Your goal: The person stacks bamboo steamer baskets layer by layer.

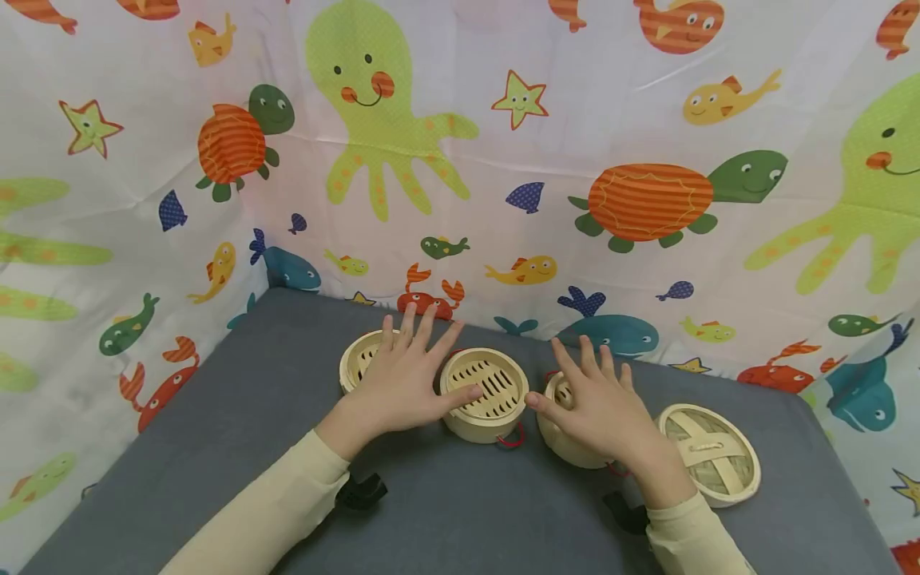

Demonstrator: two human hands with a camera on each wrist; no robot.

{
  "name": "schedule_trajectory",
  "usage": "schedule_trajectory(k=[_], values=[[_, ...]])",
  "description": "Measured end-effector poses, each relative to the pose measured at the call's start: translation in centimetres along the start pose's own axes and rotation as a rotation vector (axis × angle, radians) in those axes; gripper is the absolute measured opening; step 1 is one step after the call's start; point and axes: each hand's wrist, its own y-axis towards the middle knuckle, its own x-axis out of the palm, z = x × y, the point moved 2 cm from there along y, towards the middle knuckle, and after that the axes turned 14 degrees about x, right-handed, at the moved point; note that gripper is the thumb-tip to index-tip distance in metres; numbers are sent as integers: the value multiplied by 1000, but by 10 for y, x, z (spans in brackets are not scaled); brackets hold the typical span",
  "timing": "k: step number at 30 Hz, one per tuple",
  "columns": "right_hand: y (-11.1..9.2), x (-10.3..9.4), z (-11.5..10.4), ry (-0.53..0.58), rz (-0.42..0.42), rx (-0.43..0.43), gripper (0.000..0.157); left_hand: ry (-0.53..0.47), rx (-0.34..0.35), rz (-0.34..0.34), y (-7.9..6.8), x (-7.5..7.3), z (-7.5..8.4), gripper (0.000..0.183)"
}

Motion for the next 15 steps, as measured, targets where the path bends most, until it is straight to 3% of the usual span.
schedule_trajectory(k=[8, 15], values=[[0, 2, -20, 22, 1, -60, 106, -55, -13, 74, -23, -5, -21, 104], [1, 12, -36, 31, 9, -95, 116, -183, -132, 226, -45, -8, -43, 86]])
